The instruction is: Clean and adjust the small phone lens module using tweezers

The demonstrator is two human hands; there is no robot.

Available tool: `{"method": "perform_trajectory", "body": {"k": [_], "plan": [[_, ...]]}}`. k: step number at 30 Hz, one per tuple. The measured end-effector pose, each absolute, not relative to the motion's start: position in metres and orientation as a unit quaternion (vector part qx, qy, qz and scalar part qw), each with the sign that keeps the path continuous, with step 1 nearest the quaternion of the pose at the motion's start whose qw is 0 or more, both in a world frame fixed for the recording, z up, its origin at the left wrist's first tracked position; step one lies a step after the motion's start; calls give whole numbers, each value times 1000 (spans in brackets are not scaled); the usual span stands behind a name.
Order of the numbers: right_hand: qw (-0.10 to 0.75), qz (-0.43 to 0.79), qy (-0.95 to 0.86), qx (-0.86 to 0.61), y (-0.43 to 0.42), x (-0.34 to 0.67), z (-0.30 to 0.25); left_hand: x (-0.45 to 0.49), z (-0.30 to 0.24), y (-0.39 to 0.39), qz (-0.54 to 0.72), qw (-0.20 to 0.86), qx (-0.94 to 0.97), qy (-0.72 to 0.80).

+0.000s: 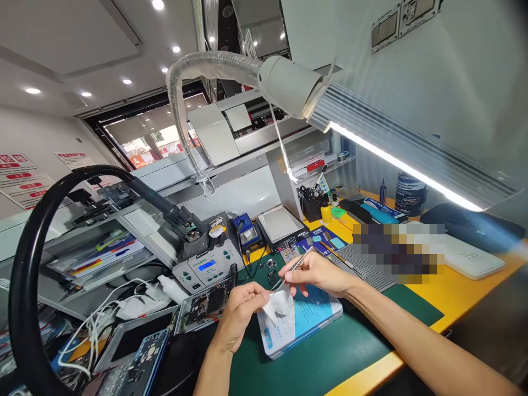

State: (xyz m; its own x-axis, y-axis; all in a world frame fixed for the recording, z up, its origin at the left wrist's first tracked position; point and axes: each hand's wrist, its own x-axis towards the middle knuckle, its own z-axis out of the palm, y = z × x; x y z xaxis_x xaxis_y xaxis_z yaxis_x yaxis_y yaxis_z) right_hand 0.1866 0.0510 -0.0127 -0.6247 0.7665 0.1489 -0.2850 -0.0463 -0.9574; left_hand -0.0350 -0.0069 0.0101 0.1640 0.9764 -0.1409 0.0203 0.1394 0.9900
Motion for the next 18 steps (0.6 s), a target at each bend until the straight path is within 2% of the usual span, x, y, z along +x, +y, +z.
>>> {"method": "perform_trajectory", "body": {"k": [9, 14, 18], "plan": [[379, 637, -627, -241, 50, 185, -14, -36, 13, -8, 393, 563, 544, 483], [384, 619, -639, -247, 50, 185, -12, -41, 9, -6, 388, 498, 587, 506], [422, 612, -615, -264, 53, 181, -18, -41, 3, -4, 401, 414, 632, 518]]}}
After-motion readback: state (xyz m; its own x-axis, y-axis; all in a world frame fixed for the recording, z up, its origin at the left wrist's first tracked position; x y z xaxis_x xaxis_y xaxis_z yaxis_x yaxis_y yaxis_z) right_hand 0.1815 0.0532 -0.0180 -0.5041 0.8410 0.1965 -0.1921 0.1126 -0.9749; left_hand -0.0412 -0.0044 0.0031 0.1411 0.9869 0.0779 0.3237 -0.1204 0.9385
